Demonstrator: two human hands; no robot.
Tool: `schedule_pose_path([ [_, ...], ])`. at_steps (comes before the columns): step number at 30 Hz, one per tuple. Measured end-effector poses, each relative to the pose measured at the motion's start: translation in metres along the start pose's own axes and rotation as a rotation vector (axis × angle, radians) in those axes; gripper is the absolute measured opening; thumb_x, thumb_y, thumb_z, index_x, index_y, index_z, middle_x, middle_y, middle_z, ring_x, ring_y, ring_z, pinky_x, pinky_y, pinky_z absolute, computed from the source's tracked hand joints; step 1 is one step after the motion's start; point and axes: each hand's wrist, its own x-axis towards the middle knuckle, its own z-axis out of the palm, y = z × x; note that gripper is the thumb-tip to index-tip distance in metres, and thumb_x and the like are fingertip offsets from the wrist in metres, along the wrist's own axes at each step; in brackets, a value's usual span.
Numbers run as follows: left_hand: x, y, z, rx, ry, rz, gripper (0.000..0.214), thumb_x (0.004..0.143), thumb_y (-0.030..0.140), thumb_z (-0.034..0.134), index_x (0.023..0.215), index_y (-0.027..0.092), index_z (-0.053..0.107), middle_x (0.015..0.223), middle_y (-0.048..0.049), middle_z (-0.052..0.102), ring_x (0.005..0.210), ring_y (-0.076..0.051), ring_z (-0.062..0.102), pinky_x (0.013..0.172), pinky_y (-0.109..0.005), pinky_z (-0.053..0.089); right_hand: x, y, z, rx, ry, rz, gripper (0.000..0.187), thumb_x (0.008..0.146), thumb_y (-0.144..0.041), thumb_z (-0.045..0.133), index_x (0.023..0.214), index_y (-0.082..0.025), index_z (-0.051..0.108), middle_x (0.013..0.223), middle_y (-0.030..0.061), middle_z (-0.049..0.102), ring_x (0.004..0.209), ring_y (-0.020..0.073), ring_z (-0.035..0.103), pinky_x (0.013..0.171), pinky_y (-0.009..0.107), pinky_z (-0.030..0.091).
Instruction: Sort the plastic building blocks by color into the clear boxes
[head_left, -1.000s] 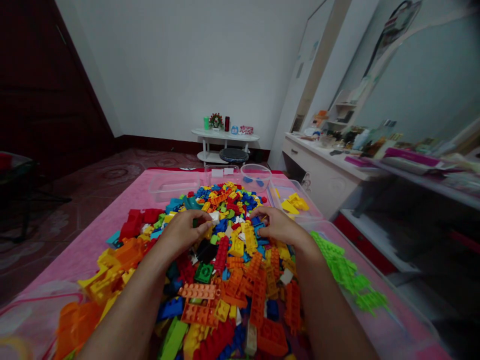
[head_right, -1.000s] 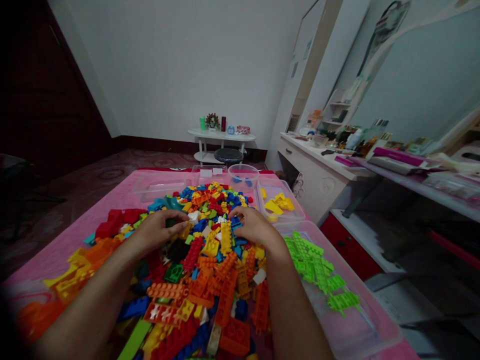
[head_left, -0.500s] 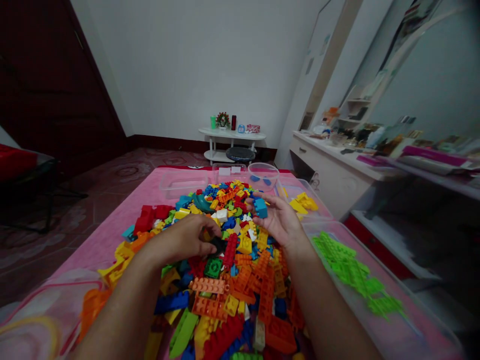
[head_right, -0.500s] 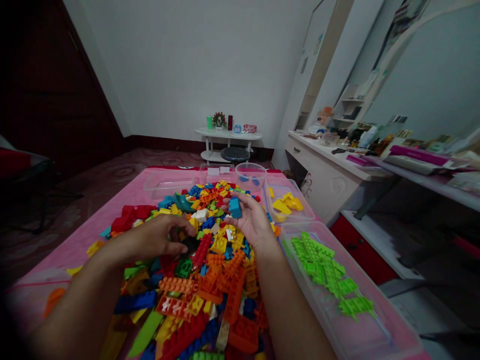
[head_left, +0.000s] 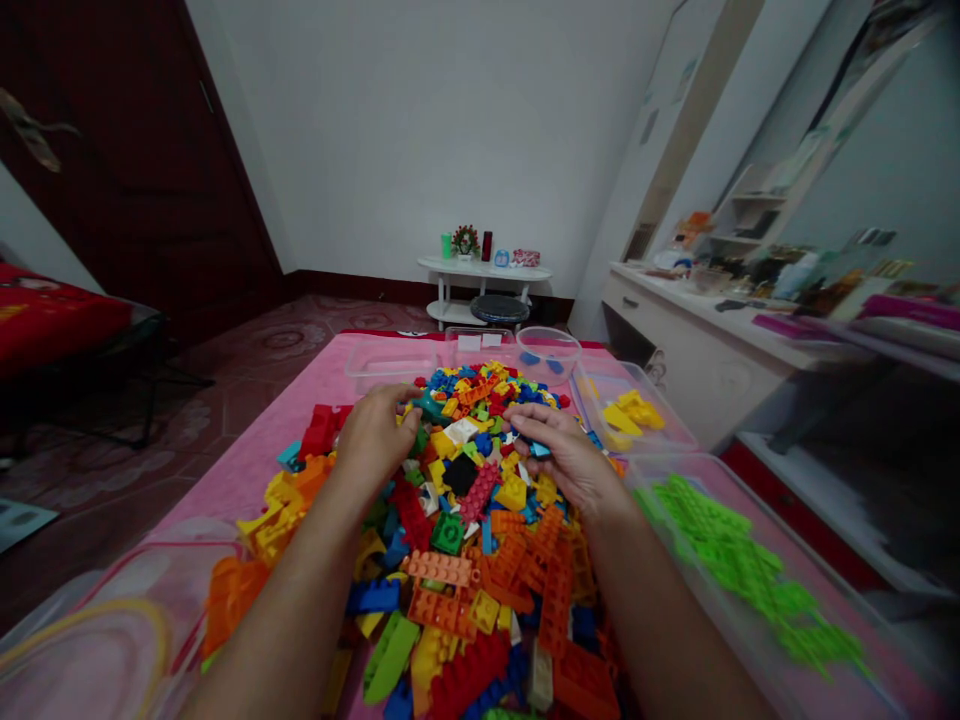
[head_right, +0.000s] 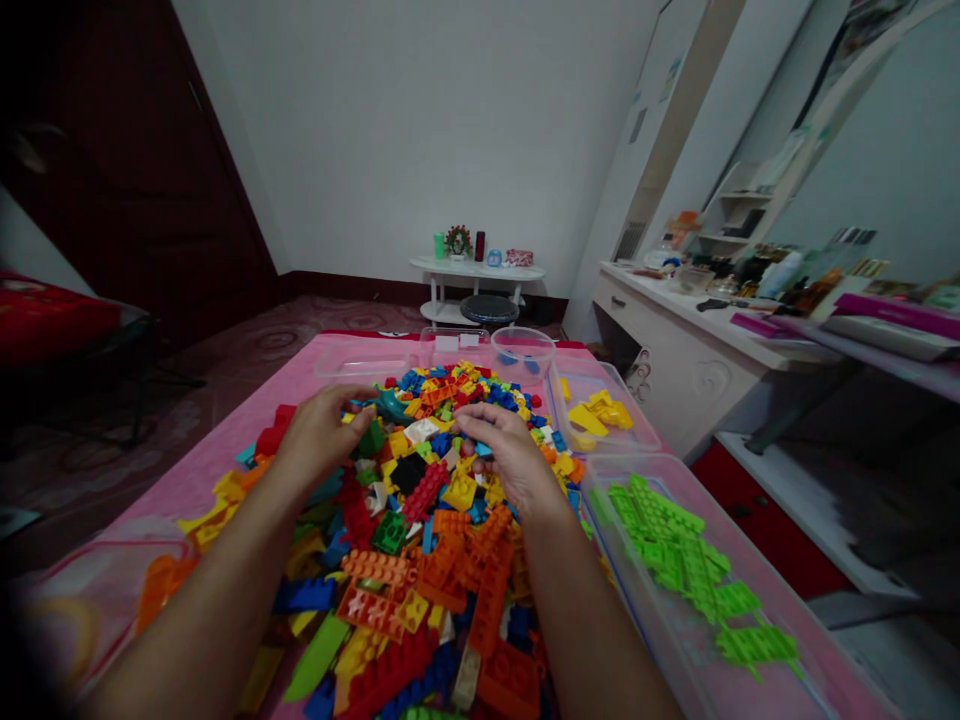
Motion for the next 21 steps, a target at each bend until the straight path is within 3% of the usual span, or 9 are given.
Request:
schedule_pose_path([
  [3, -0.002, -0.001, 0.008, 0.089, -0.067, 0.115, 0.05, 0.082, 0.035, 0.049, 0.13, 0.021, 0.052, 0.131, -0.0129, 0.053, 0.12, -0.028, 0.049, 0.099, -0.04, 0.039, 0.001, 0.001, 0.0, 0.003, -0.003, -0.011, 0.027, 0.068, -0.035, 0.072, 0.088, -0.02, 0.065, 0.078, -0.0013, 0.06, 0.054, 0.0058, 0.048, 0.039, 0.015, 0.035],
  [6, -0.004, 0.001, 0.012, 0.188, -0.243, 0.09, 0.047, 0.086, 0.041, 0.042, 0.127, 0.022, 0.056, 0.125, -0.0153, 0.058, 0.113, -0.033, 0.055, 0.092, -0.046, 0.043, 0.001, 0.001, 0.001, 0.002, -0.011, -0.022, 0.027, 0.069, -0.035, 0.071, 0.089, -0.019, 0.064, 0.085, 0.0006, 0.062, 0.054, 0.0057, 0.048, 0.039, 0.015, 0.035],
  [9, -0.004, 0.0, 0.008, 0.21, -0.298, 0.074, 0.042, 0.084, 0.04, 0.044, 0.118, 0.024, 0.062, 0.118, -0.0139, 0.061, 0.106, -0.033, 0.058, 0.086, -0.044, 0.046, 0.0, 0.001, 0.002, 0.003, -0.006, -0.025, 0.027, 0.068, -0.035, 0.072, 0.087, -0.018, 0.064, 0.085, 0.0013, 0.062, 0.054, 0.0058, 0.048, 0.039, 0.016, 0.035],
  [15, -0.001, -0.017, -0.006, 0.019, -0.371, 0.116, 0.047, 0.068, 0.034, 0.064, 0.114, 0.022, 0.065, 0.112, -0.0094, 0.066, 0.101, -0.027, 0.061, 0.088, -0.034, 0.046, -0.001, 0.001, 0.002, -0.003, -0.019, -0.026, 0.026, 0.069, -0.036, 0.07, 0.088, -0.019, 0.063, 0.085, 0.0006, 0.062, 0.055, 0.0063, 0.048, 0.04, 0.017, 0.036],
  [21, 0.001, -0.015, -0.014, -0.231, -0.387, -0.001, 0.039, 0.065, 0.016, 0.053, 0.1, 0.017, 0.071, 0.095, -0.0059, 0.073, 0.087, -0.022, 0.066, 0.074, -0.027, 0.05, 0.0, 0.001, 0.003, 0.003, -0.034, -0.033, 0.025, 0.071, -0.034, 0.07, 0.088, -0.018, 0.063, 0.085, 0.0013, 0.061, 0.056, 0.0059, 0.047, 0.039, 0.015, 0.035],
])
